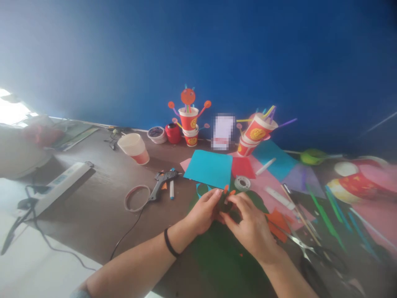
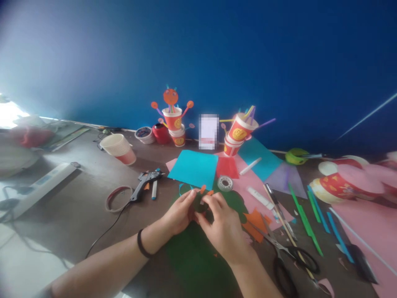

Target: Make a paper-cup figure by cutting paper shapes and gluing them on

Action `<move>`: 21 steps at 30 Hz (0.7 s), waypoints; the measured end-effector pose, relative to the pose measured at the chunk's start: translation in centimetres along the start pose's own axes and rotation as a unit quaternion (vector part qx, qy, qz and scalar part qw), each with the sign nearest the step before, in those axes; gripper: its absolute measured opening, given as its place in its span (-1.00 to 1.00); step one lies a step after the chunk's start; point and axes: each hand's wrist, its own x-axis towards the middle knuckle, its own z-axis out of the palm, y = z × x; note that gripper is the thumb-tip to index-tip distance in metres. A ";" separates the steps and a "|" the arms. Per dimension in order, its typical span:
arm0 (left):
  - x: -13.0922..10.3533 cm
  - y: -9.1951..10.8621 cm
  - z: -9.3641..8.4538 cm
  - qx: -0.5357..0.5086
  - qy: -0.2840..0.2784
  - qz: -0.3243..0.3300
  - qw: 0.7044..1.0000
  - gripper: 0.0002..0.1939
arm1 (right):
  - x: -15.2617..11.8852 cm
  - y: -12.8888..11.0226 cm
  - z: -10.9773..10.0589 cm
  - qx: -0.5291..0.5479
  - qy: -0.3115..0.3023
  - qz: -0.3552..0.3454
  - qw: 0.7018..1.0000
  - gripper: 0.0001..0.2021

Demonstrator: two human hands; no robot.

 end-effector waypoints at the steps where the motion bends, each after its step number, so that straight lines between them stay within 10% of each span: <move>1: 0.0 0.0 0.0 -0.002 0.005 0.001 1.000 -0.52 | 0.0 -0.1 -0.1 0.000 -0.004 0.001 1.000 -0.78; 16: 0.1 1.0 0.2 -0.029 0.027 0.000 0.999 -0.65 | 0.7 -1.0 -0.7 0.050 -0.009 0.012 0.999 -0.66; 21: 0.2 1.5 0.0 -0.016 0.042 0.012 0.999 -0.55 | 1.7 0.8 -3.2 0.106 0.226 0.030 0.968 -0.35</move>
